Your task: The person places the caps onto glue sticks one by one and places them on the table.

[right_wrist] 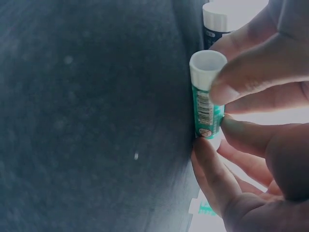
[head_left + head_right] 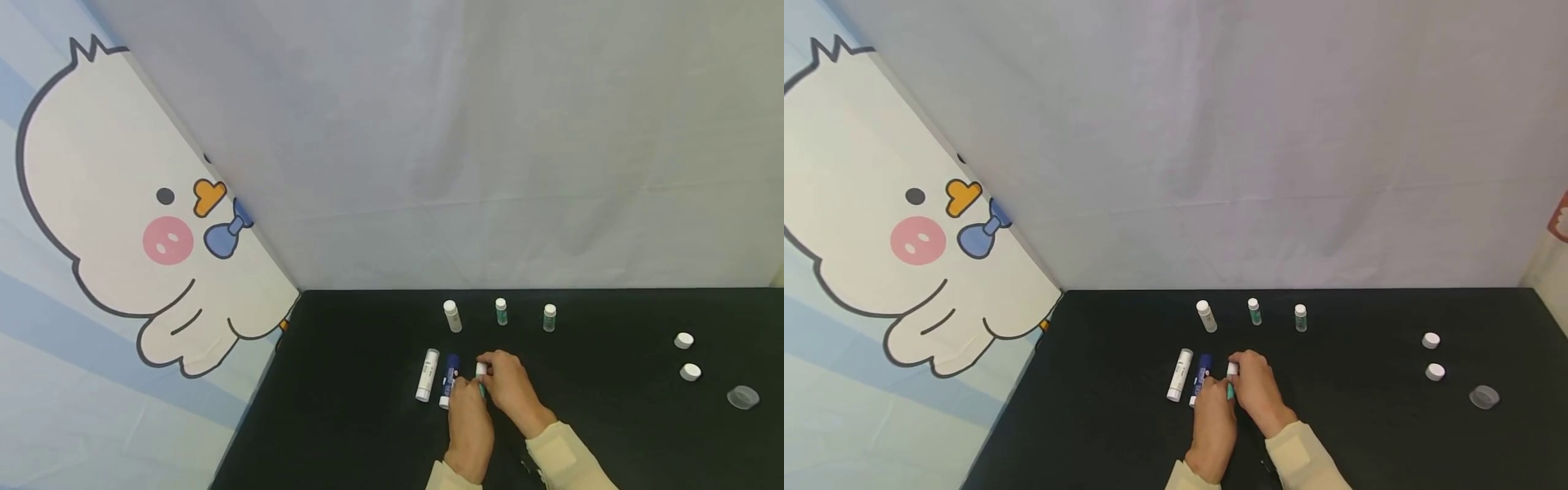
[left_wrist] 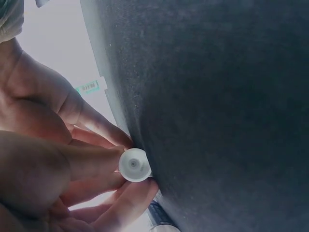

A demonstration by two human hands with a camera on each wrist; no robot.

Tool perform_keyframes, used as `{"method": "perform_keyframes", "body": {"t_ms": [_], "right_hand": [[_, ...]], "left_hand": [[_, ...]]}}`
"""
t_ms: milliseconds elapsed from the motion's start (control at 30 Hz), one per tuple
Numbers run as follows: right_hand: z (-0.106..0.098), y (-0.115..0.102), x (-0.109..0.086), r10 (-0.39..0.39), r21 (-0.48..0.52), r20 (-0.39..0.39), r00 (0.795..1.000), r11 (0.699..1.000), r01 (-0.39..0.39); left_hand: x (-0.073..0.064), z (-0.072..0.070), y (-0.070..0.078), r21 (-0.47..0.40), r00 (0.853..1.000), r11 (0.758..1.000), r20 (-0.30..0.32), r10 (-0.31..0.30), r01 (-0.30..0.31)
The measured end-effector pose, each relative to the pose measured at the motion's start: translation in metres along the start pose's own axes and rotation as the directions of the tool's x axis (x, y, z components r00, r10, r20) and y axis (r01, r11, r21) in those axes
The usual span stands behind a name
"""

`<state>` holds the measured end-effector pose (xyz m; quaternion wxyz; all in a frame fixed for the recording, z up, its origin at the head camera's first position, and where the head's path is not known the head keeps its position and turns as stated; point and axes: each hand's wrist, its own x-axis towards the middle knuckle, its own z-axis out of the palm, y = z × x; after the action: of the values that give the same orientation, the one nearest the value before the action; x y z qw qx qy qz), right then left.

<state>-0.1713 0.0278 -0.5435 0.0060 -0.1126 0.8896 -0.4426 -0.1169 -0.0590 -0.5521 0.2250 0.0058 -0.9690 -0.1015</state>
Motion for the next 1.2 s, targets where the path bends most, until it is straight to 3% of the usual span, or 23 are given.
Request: {"method": "perform_keyframes", "body": {"t_ms": [233,567,1000,1200], "right_hand": [[0.001,-0.002,-0.003,0.000,0.007,-0.018,1.000,1.000,0.000],[0.000,-0.008,-0.017,0.043,0.056,-0.057,0.997,0.998,-0.040],[-0.033,0.003,-0.032,0.134,0.039,-0.055,0.989,0.990,-0.132],[-0.050,0.013,-0.041,0.167,0.011,-0.062,0.984,0.986,-0.166]], "left_hand": [[-0.002,-0.004,-0.003,-0.071,0.999,0.997,-0.031,0.021,-0.023],[-0.009,-0.021,-0.009,-0.182,0.998,0.983,0.060,-0.018,0.029],[-0.010,-0.028,-0.003,-0.228,0.998,0.972,0.047,-0.044,0.054],[-0.009,-0.027,0.002,-0.256,0.999,0.966,-0.003,-0.036,0.034]]}}
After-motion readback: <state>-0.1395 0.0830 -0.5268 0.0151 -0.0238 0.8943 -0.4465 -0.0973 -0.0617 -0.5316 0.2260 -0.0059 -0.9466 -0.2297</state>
